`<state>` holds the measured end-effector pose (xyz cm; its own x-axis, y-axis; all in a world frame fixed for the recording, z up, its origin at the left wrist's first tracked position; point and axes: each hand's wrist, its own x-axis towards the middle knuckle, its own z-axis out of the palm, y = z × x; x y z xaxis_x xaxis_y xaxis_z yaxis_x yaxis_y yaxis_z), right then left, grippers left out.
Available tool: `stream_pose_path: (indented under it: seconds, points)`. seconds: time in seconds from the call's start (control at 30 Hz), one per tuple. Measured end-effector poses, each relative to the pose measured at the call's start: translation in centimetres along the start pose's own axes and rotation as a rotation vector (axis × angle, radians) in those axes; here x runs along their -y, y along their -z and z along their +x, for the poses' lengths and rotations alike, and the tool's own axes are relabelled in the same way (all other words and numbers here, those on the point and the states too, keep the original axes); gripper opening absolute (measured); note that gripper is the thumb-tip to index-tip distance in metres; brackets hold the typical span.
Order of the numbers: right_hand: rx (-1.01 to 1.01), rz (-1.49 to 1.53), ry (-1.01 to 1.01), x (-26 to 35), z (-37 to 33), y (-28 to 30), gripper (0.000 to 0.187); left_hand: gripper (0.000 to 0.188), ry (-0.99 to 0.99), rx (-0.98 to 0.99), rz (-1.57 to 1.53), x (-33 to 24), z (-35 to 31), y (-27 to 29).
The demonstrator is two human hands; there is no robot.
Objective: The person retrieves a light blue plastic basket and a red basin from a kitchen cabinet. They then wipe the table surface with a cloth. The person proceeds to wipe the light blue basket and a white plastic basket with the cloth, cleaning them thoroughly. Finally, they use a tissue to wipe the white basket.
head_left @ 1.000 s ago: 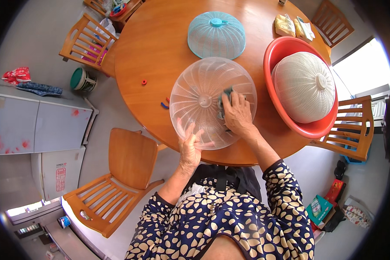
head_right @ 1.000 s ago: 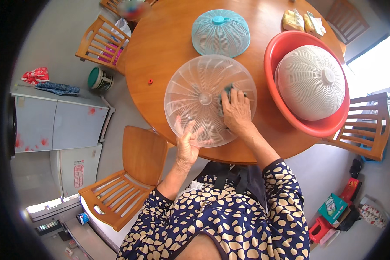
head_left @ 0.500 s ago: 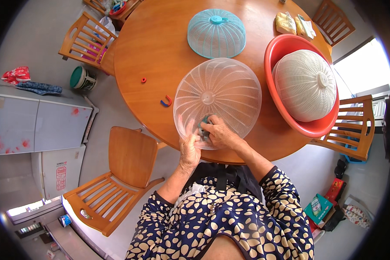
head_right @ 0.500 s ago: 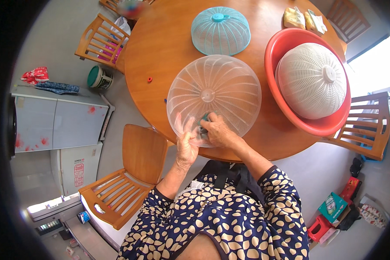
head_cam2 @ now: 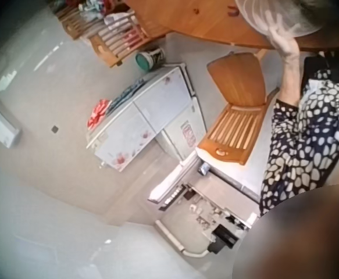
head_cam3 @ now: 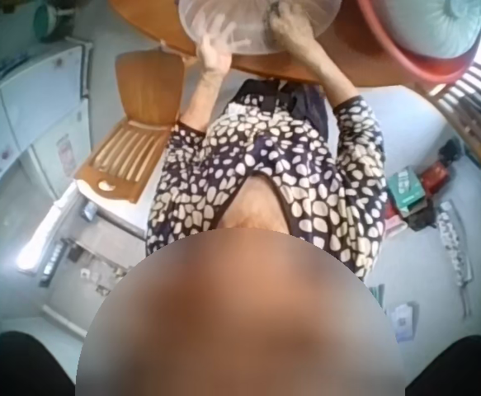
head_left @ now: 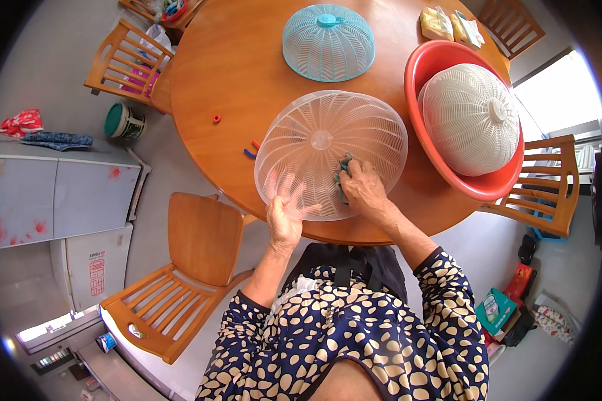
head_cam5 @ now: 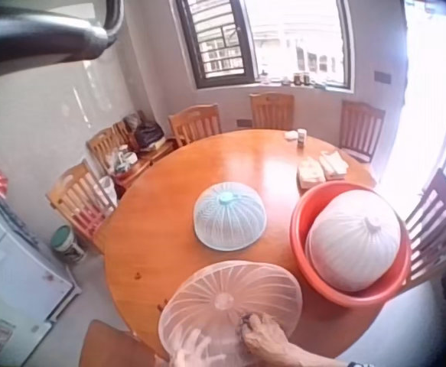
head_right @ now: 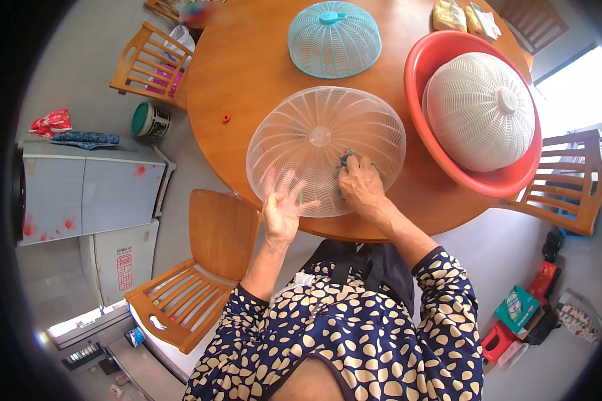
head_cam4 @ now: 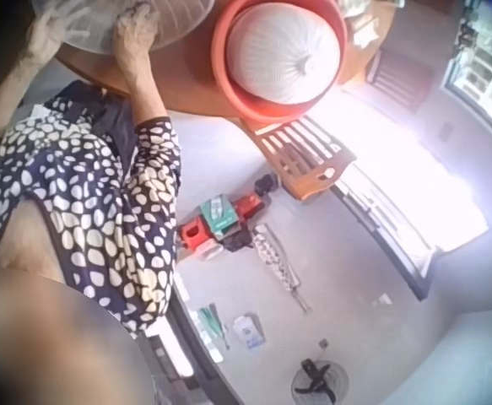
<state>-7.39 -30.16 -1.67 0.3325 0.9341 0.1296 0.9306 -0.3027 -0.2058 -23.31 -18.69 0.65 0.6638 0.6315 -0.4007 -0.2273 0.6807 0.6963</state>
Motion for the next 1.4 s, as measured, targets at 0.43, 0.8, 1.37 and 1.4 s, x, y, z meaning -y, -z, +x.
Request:
stream_pose_path:
  seconds: [0.43, 0.8, 1.37, 1.4]
  points:
    - [0.074, 0.838, 0.115, 4.3, -0.1, -0.1, 0.042, 0.065, -0.124, 0.013, -0.033, 0.8, 0.6, 0.6]
    - [-0.138, -0.045, -0.056, -1.1, -0.3, 1.1, 0.017, 0.059, -0.176, -0.062, 0.189, -1.0, 0.8, -1.5]
    - [-0.212, 0.258, -0.059, -0.1, 2.2, -0.2, 0.020, 0.058, -0.238, -0.195, 0.362, -2.6, 5.8, -3.0]
    - [-0.197, 0.288, -0.071, 0.3, 2.7, -0.9, 0.020, 0.058, -0.255, -0.180, 0.385, -2.8, 6.3, -2.7]
